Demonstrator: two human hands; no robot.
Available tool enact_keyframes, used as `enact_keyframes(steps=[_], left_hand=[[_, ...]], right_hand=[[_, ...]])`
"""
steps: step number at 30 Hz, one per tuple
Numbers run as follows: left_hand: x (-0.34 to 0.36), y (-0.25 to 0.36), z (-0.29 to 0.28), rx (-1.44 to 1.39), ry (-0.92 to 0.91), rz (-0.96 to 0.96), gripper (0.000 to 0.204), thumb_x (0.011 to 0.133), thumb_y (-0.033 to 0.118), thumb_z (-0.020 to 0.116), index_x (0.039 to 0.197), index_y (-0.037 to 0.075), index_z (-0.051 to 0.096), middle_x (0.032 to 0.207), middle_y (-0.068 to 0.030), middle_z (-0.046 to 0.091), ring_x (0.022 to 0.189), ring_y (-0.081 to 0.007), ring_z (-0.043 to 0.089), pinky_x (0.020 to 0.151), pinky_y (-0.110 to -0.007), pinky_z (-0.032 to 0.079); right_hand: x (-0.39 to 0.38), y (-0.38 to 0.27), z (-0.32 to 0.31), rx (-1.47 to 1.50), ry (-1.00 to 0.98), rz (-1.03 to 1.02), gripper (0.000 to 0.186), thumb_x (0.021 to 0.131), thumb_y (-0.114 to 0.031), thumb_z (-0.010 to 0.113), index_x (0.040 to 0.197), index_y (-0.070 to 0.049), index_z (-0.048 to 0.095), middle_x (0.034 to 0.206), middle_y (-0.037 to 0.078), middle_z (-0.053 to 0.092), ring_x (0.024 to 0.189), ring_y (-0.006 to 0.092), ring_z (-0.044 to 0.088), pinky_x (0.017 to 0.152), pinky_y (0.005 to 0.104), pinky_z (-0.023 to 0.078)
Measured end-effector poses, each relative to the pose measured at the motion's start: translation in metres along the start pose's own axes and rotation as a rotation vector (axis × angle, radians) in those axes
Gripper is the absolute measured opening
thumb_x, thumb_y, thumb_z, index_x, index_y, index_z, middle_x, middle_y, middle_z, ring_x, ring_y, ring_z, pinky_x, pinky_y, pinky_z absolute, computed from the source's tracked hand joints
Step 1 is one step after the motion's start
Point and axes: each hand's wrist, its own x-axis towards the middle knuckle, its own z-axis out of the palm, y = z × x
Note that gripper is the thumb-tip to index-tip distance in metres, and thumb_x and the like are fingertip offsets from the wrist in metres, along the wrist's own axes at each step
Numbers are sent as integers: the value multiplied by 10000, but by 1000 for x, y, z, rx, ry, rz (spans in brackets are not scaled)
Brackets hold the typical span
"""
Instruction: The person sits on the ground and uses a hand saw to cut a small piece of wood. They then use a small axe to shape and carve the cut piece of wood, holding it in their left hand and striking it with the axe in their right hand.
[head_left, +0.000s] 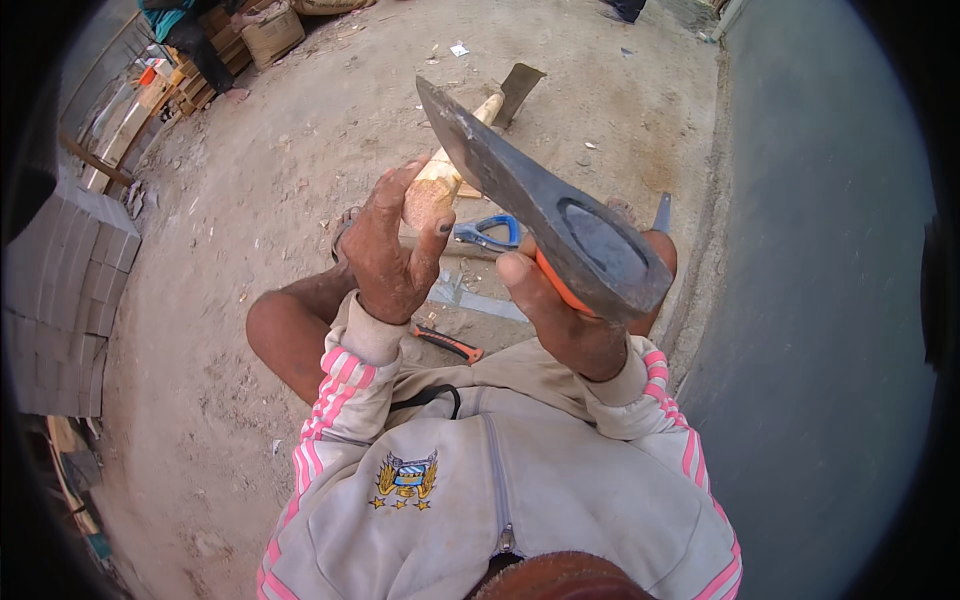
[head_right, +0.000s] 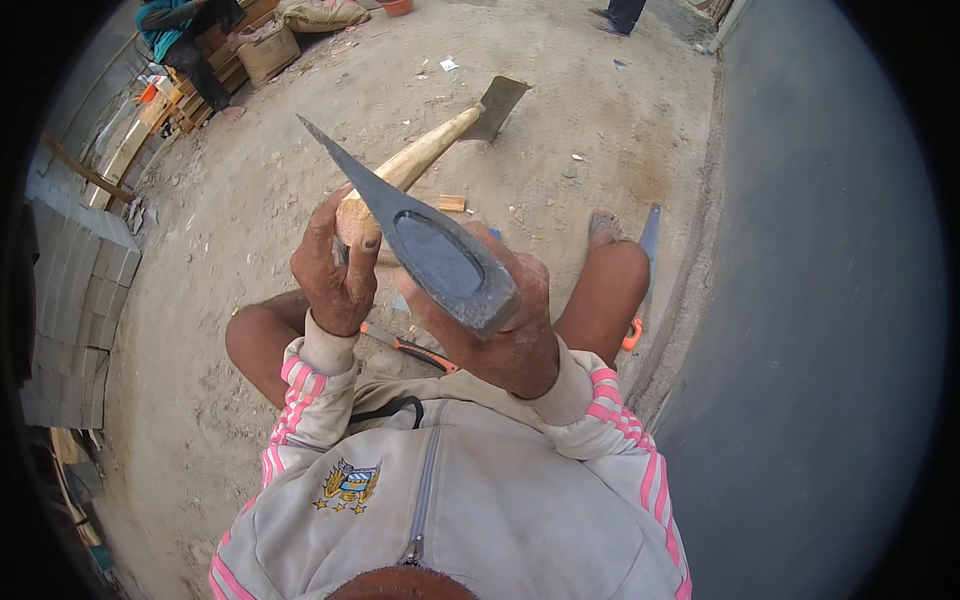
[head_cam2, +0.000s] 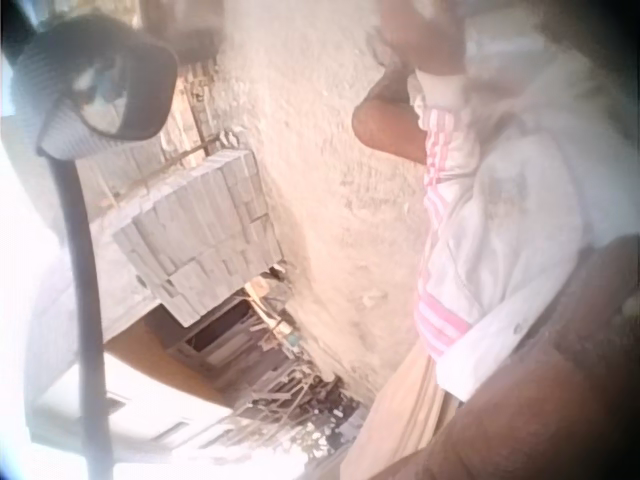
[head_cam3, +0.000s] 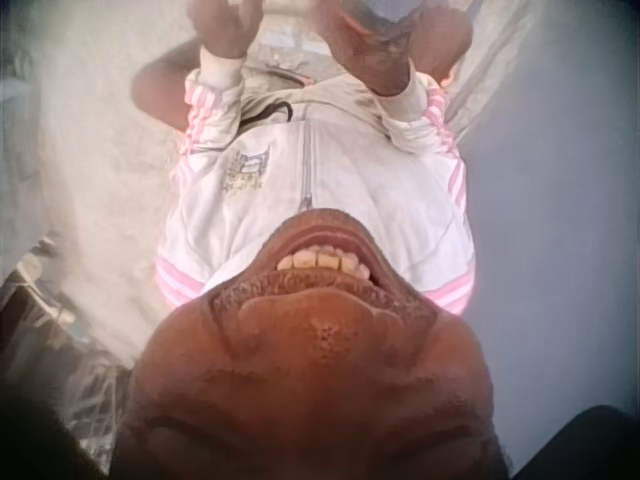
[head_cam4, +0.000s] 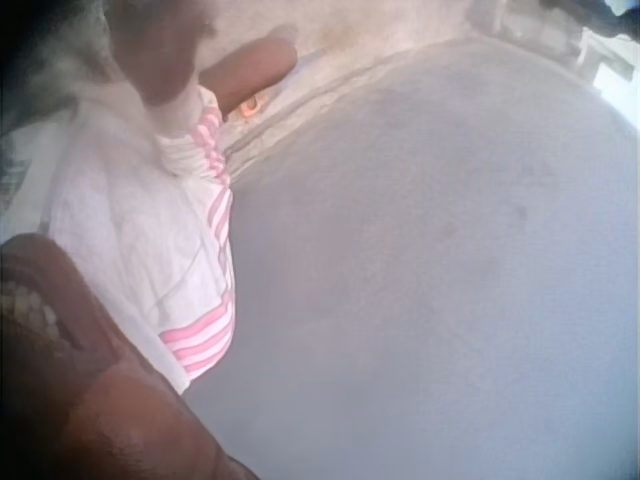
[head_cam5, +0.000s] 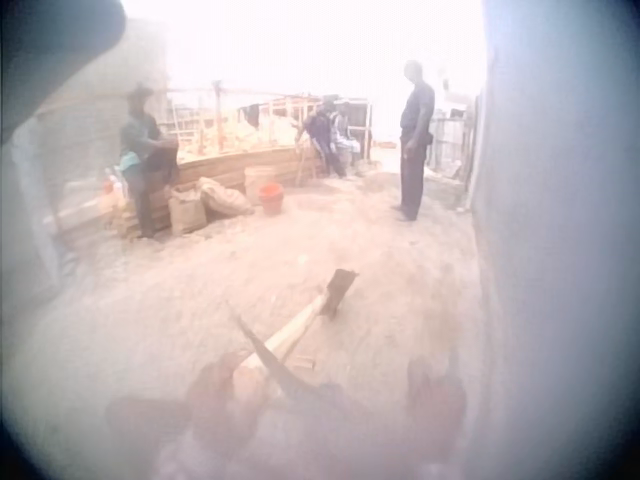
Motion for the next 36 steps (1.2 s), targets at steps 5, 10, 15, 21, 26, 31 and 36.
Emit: enact_keyframes(steps=[5,10,15,21,26,31,36], left_hand=[[3,6,6,-54,27,-55,438,941,263,695,1263,-12,584,1148,-219,706,1010,-378,718,968,-471,531],[3,-3,8,-40,62,17,437,937,274,699,1264,6,590,1144,-202,711,1004,-371,719,1027,-521,494],[5,7,7,-25,-4,-8,443,925,249,704,1274,4,585,1136,-204,714,1012,-374,717,1035,-528,484],[-1,8,10,-45,13,50,438,911,216,716,1267,-2,584,1136,-218,709,1022,-388,705,1037,-537,475],[8,12,12,-25,23,44,445,909,234,725,1263,2,586,1142,-210,708,1029,-384,702,1048,-536,465],[3,6,8,20,19,99,441,900,228,731,1260,11,595,1146,-195,712,1046,-367,701,1068,-541,446],[4,4,10,23,10,102,466,879,211,742,1273,16,588,1174,-187,706,1065,-342,698,1081,-545,433]], right_hand=[[-4,10,-3,-332,75,-353,275,879,-94,746,1107,8,630,850,109,671,697,174,674,595,311,520],[-5,-2,0,-136,17,41,229,827,-107,778,1007,-45,652,874,69,661,666,195,654,570,337,502],[-4,1,-7,-239,47,-119,235,842,-72,761,1038,-15,644,798,79,653,661,200,658,601,335,510],[-9,0,-4,88,9,53,250,869,-69,750,1083,2,641,790,80,675,667,183,658,628,306,513],[-8,8,-16,-68,-52,-52,193,870,-55,739,1032,-13,646,773,70,667,655,159,647,614,311,511],[0,-5,-6,-41,69,-21,199,863,-36,731,1027,8,628,813,92,695,667,174,679,606,326,537],[-1,-5,-6,-18,45,78,202,872,-40,730,1038,19,631,808,86,690,687,129,672,609,298,536]])
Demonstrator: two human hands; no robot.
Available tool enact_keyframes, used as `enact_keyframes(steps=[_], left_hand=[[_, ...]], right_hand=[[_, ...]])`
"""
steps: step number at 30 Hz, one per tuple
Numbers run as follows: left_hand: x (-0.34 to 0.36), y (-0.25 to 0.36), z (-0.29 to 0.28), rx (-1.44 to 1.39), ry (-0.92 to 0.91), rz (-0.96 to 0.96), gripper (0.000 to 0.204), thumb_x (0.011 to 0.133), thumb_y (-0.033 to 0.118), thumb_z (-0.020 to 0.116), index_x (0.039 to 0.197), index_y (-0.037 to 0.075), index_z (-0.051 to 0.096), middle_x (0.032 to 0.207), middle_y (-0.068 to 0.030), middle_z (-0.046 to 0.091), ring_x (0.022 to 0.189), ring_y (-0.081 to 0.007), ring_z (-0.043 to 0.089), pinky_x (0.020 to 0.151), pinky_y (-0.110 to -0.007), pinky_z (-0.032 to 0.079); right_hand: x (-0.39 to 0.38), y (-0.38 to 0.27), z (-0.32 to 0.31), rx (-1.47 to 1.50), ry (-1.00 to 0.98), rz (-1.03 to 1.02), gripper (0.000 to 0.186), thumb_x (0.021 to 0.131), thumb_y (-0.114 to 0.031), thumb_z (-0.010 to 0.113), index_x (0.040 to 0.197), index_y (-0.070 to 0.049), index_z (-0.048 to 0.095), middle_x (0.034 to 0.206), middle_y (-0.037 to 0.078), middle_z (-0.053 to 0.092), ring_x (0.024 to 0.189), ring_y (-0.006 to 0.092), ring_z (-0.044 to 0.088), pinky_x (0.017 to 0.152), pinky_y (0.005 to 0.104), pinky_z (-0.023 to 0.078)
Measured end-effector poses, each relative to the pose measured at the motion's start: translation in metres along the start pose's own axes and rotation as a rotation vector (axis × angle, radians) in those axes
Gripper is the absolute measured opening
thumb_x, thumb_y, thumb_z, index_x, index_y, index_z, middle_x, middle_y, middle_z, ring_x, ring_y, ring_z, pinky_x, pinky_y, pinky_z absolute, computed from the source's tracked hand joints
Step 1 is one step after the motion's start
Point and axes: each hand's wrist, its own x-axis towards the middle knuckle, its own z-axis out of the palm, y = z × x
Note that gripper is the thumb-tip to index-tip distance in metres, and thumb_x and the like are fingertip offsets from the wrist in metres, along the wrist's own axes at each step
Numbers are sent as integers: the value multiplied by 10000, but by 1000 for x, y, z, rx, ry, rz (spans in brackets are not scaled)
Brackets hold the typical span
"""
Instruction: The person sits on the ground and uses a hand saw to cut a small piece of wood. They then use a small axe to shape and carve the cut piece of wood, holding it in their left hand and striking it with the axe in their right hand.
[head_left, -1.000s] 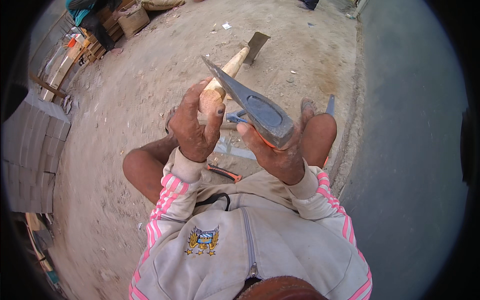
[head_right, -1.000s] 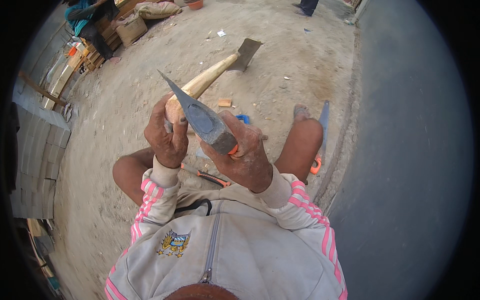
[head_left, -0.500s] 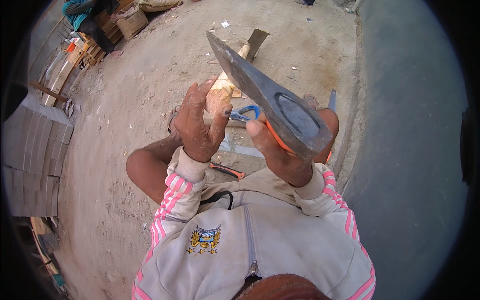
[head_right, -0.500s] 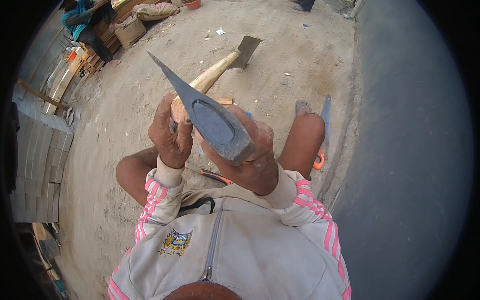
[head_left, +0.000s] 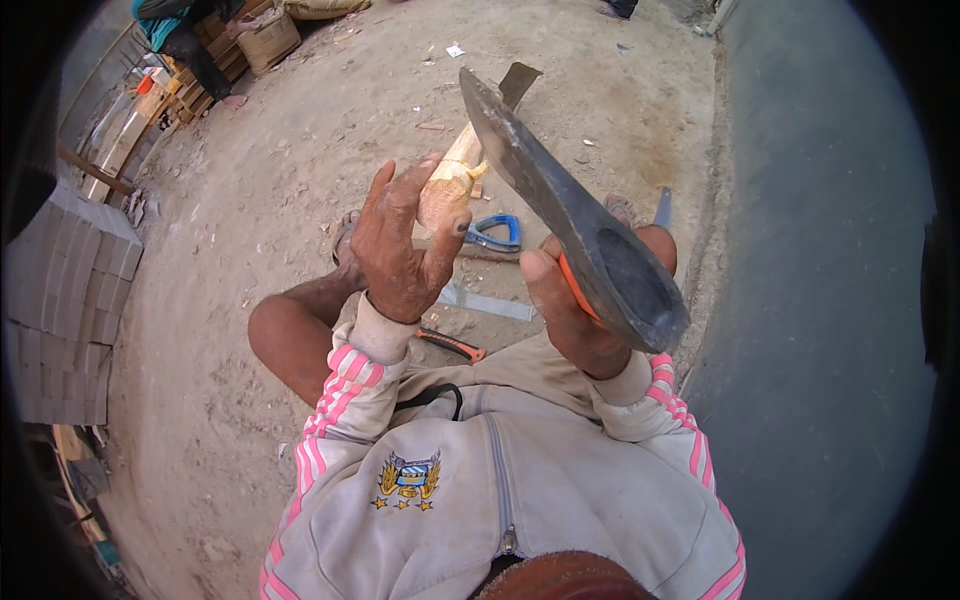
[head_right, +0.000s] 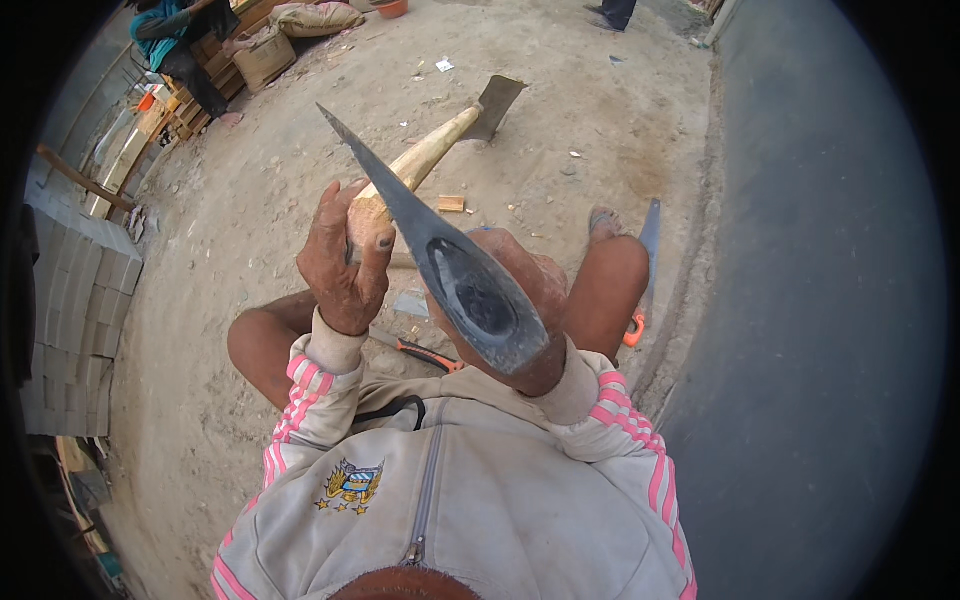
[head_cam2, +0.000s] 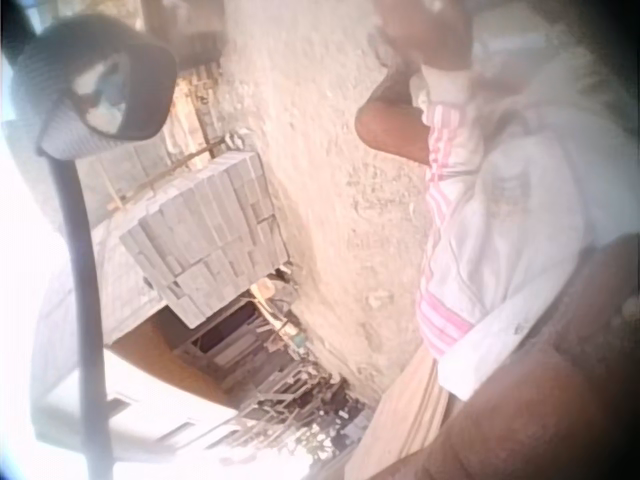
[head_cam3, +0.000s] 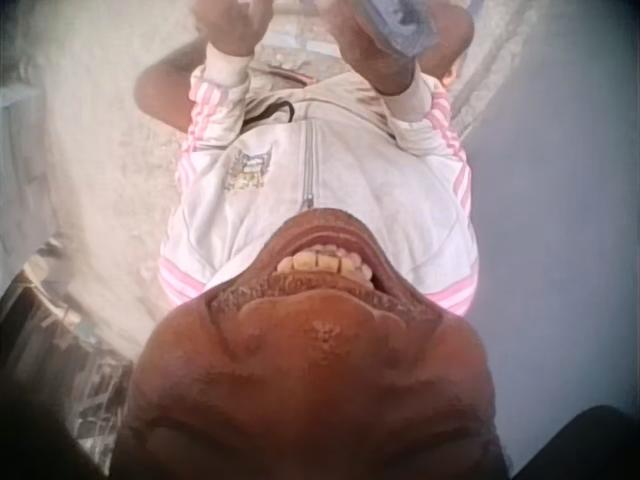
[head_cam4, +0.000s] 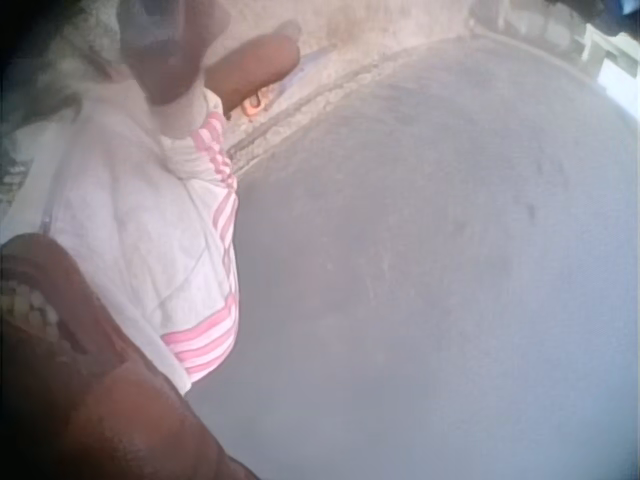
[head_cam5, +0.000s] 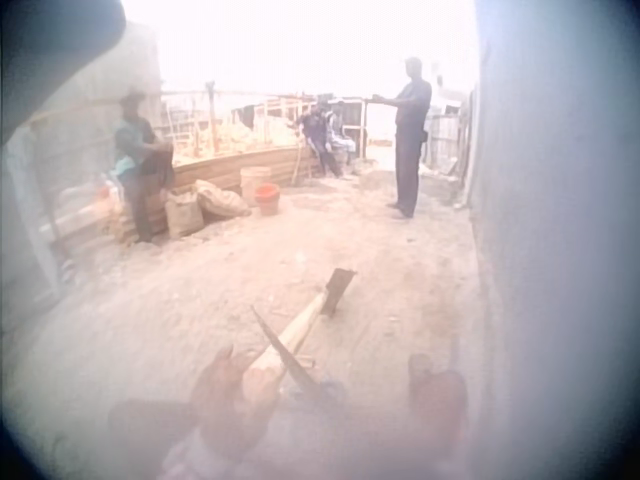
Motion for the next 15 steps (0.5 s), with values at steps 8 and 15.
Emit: enact_keyframes(steps=[8,15], left_hand=[[-1,-2,-1,-3,-20,46,498,868,229,756,1283,16,580,1192,-183,699,1102,-329,686,1105,-547,409],[-8,-5,-6,-14,-58,62,519,863,235,761,1294,14,573,1197,-188,700,1124,-328,682,1114,-550,397]], right_hand=[[-6,-10,-23,-242,-130,-106,253,854,-37,751,1075,26,645,815,86,676,696,130,659,613,294,520],[2,1,-17,-134,-156,-16,265,819,-53,769,1060,-21,664,890,86,681,720,177,655,625,305,518]])
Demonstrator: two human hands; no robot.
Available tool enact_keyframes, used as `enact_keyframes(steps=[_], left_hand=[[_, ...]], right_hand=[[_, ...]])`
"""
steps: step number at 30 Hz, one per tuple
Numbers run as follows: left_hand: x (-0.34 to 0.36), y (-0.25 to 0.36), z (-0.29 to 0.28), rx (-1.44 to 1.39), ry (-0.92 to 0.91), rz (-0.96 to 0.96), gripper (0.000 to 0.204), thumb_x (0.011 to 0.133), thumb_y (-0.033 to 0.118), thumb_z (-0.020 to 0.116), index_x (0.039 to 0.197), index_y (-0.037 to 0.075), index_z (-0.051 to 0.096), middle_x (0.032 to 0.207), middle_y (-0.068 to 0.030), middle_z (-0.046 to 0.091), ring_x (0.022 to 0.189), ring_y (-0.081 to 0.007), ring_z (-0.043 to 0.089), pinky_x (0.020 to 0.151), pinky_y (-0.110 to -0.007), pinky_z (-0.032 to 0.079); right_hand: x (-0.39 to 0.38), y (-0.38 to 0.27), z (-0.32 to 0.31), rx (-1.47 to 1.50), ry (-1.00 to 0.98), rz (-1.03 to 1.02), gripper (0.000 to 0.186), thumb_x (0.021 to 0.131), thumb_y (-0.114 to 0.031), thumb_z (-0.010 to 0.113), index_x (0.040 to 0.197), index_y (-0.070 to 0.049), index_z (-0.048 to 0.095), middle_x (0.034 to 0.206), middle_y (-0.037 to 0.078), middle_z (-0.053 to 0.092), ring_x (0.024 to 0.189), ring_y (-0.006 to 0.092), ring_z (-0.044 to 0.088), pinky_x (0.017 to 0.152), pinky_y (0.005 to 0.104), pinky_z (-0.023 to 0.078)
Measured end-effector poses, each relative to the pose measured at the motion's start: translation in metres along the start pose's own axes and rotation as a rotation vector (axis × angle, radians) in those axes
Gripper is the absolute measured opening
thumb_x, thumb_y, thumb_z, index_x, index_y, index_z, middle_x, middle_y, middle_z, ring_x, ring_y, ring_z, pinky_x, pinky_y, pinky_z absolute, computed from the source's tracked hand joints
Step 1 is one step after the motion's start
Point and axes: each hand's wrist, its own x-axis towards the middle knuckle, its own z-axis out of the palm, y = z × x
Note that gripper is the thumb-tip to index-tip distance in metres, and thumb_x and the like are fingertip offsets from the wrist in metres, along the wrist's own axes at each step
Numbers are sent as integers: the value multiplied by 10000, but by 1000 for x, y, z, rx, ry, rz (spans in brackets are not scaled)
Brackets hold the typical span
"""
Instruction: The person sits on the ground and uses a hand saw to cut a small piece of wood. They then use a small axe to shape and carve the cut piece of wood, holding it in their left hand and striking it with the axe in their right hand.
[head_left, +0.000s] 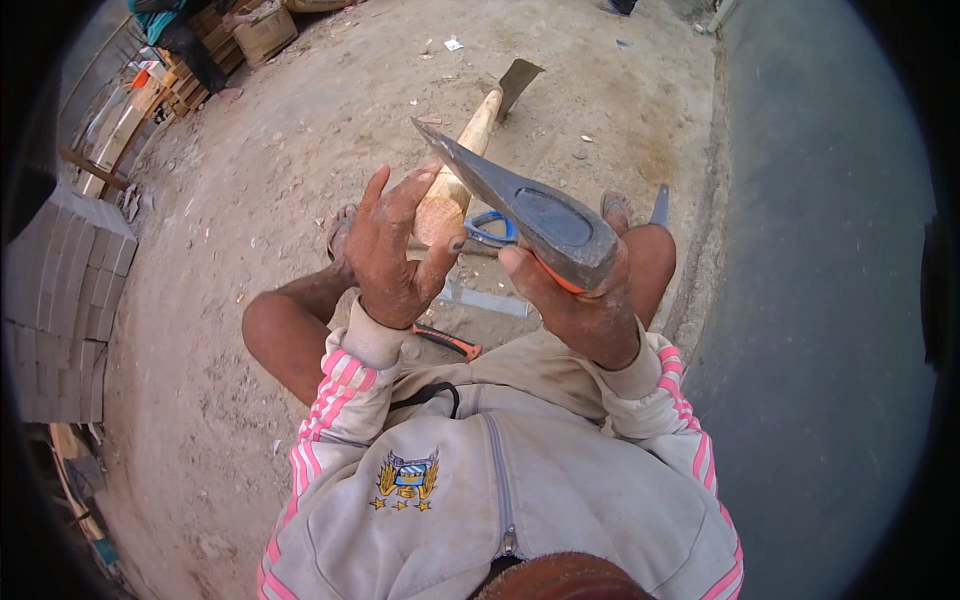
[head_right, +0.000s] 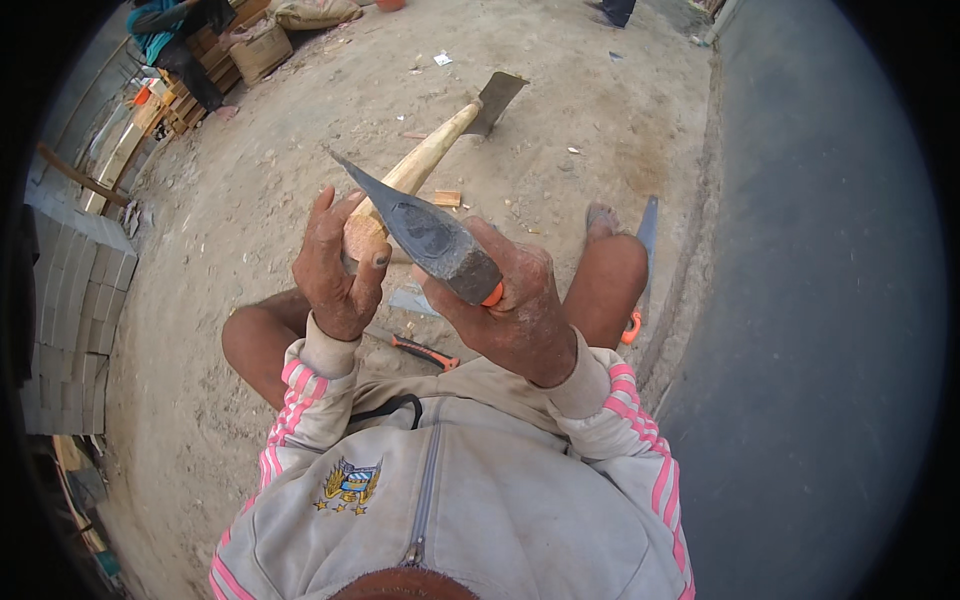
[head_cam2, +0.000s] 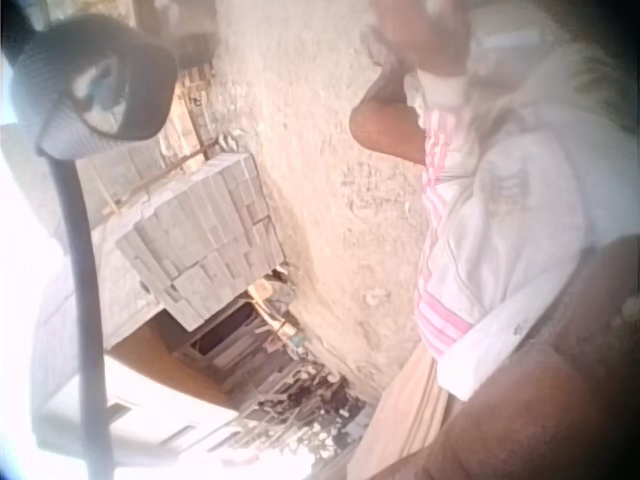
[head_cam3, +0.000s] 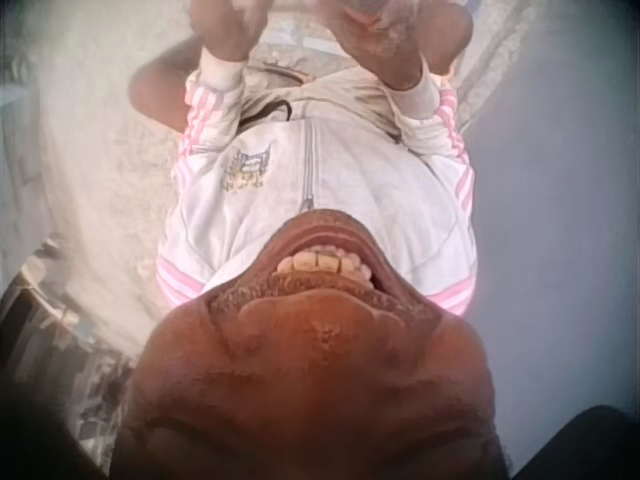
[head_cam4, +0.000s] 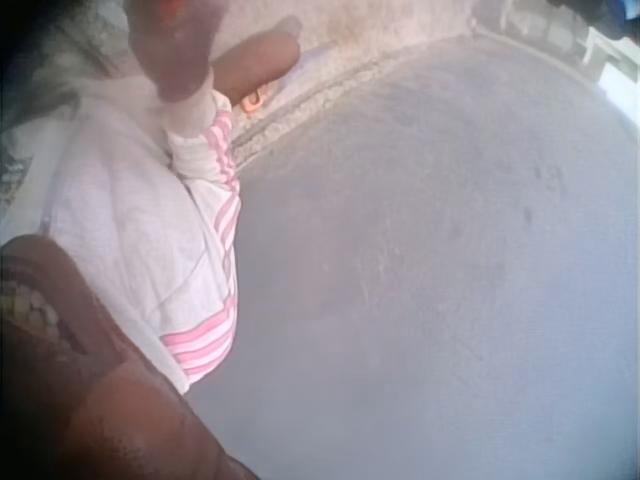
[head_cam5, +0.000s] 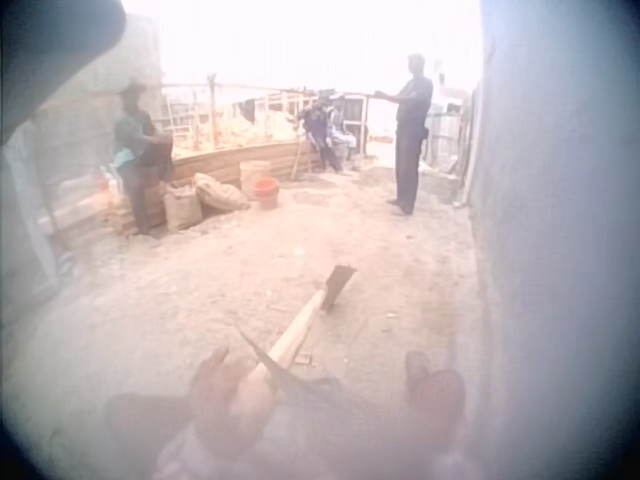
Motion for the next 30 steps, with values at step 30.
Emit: enact_keyframes(steps=[30], left_hand=[[-13,-2,-6,1,-24,-6,623,799,329,826,1297,45,581,1212,-144,708,1112,-290,695,1126,-523,381]], right_hand=[[12,-17,0,16,-107,157,226,849,-43,745,1057,12,678,891,116,678,719,227,670,599,321,493]])
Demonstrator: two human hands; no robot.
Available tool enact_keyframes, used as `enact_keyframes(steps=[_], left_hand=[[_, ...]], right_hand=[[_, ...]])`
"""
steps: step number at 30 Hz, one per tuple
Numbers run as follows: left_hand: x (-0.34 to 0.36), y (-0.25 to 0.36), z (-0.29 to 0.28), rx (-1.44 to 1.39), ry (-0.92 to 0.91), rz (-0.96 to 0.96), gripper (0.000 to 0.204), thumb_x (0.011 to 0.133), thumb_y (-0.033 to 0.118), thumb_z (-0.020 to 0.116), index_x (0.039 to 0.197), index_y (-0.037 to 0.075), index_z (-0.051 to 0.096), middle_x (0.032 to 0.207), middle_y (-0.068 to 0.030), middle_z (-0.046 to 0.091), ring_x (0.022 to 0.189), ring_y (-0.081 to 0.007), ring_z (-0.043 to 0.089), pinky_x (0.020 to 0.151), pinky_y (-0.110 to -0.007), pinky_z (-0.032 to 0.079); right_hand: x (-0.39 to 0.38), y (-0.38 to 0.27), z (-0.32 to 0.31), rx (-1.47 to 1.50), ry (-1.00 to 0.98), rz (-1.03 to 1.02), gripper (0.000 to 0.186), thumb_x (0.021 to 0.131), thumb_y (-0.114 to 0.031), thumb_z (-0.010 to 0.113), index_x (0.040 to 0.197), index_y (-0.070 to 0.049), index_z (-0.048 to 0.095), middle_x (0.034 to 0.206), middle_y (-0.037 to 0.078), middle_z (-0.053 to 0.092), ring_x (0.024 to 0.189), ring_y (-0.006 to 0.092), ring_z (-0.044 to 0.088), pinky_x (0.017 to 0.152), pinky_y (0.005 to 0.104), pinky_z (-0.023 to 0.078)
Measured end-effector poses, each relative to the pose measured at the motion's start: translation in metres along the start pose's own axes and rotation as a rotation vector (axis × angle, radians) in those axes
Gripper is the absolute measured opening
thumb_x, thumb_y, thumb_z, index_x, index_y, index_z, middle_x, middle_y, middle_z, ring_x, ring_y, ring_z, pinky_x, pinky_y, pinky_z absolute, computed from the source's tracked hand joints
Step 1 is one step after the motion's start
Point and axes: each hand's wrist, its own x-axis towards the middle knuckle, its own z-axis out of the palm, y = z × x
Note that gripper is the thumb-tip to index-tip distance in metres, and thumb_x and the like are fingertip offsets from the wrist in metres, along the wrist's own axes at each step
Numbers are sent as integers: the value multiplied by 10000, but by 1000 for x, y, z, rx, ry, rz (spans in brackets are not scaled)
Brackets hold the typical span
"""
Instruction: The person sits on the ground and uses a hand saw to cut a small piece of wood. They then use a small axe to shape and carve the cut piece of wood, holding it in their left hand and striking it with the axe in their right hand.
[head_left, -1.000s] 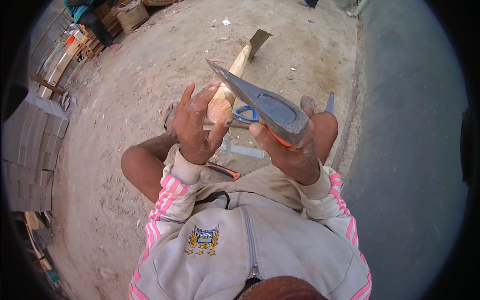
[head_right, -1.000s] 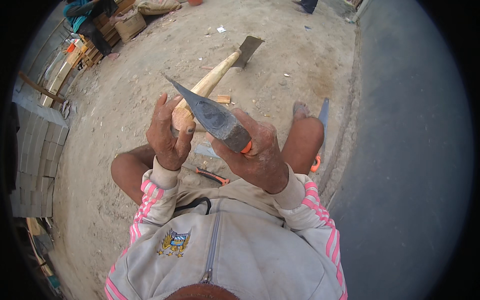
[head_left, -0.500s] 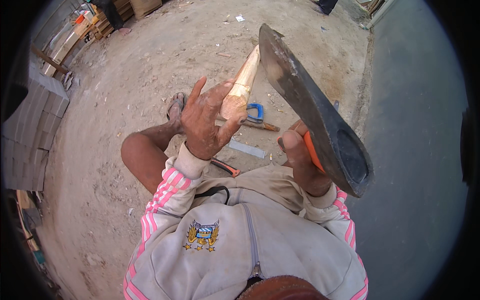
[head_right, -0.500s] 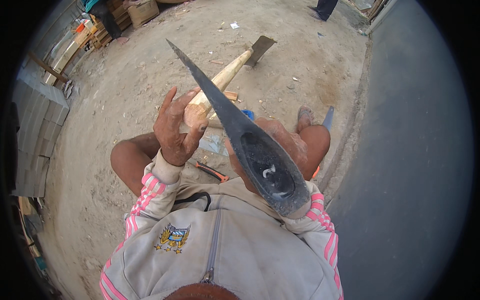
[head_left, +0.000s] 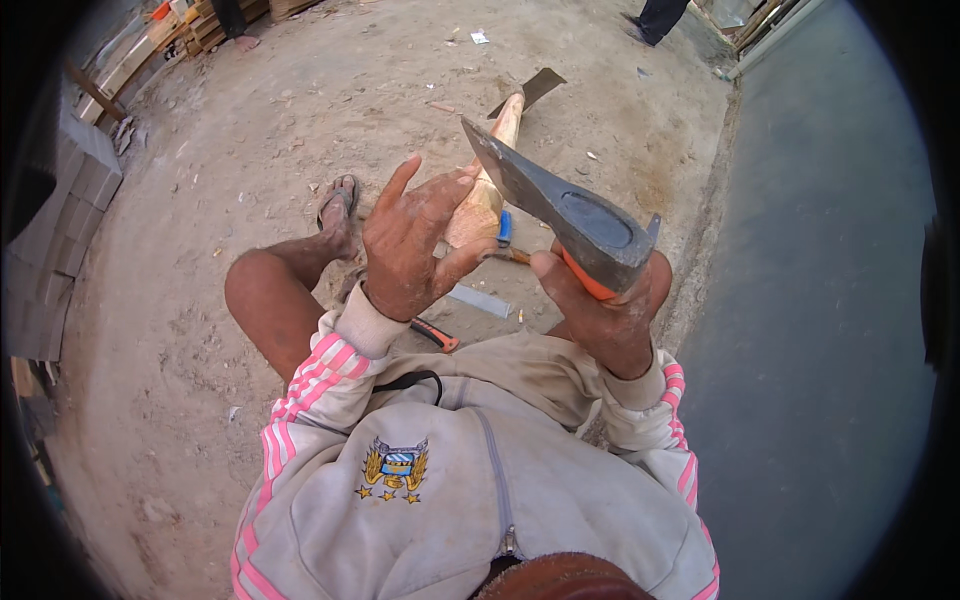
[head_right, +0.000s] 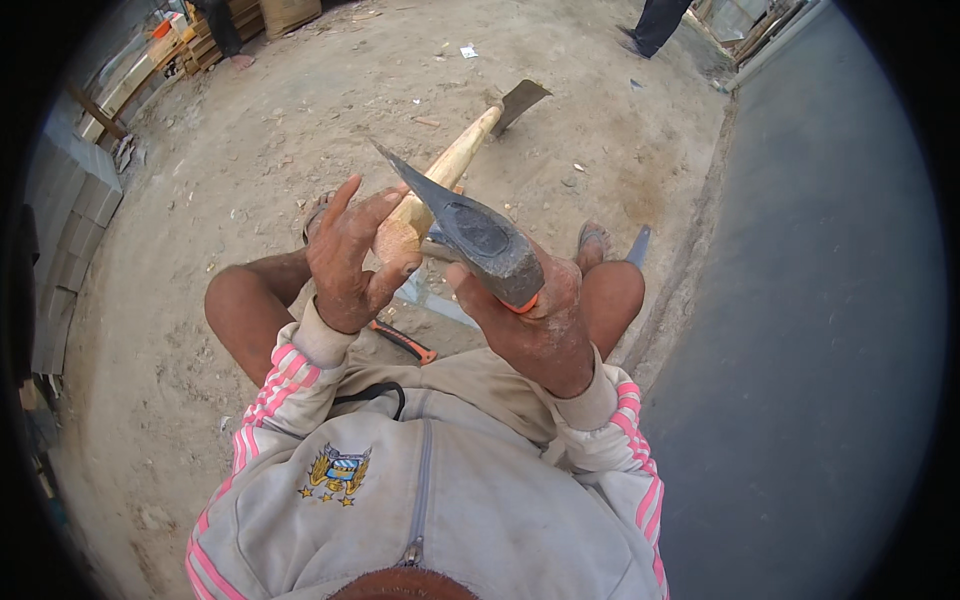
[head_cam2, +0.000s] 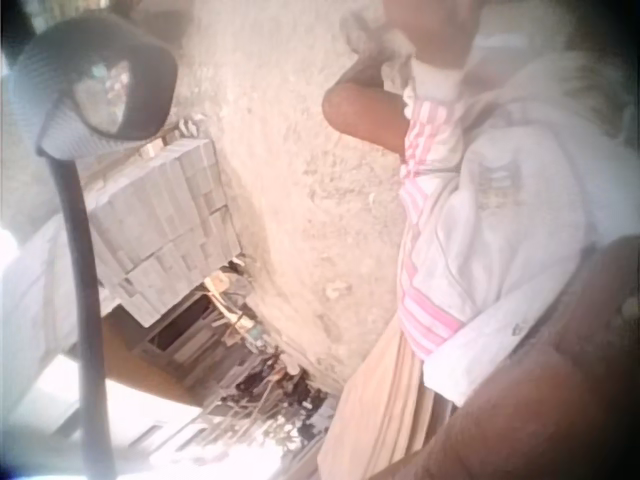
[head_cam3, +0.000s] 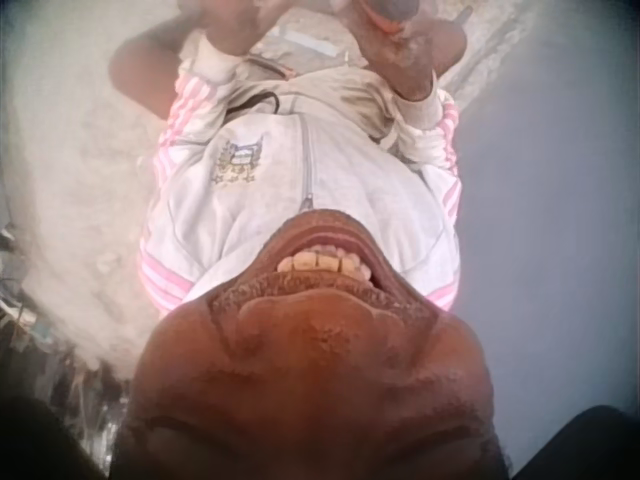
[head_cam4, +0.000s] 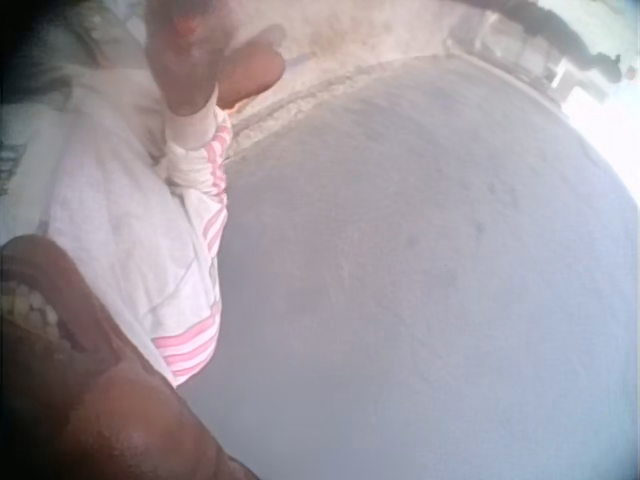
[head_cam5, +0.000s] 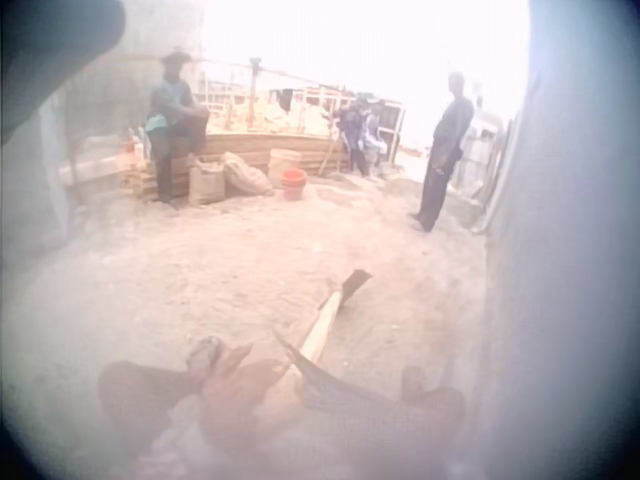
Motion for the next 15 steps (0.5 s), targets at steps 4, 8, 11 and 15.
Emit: enact_keyframes(steps=[4,8,11,15], left_hand=[[-5,1,0,-1,7,-6,655,789,363,829,1309,49,584,1206,-141,711,1116,-286,694,1127,-516,382],[-7,-2,-1,22,13,9,622,835,409,786,1288,35,581,1172,-168,718,1104,-326,698,1106,-554,399],[-8,0,-3,13,19,-18,688,768,388,836,1313,53,583,1195,-125,716,1098,-280,700,1123,-511,393],[-8,-3,-1,35,43,-8,700,753,400,843,1306,53,589,1186,-122,718,1073,-279,706,1107,-505,414]], right_hand=[[-14,9,-8,-204,-34,82,248,867,-48,740,1098,16,678,852,78,694,720,170,657,649,306,493],[5,-9,0,-4,-80,79,257,846,-66,751,1092,-18,693,880,68,705,767,212,670,755,367,499],[-1,1,4,-147,-39,-55,260,824,-63,763,1075,-39,698,887,81,697,768,249,675,697,370,505],[0,6,5,-303,-45,-206,227,821,-58,767,1036,-35,696,860,87,679,709,236,659,621,360,489]])
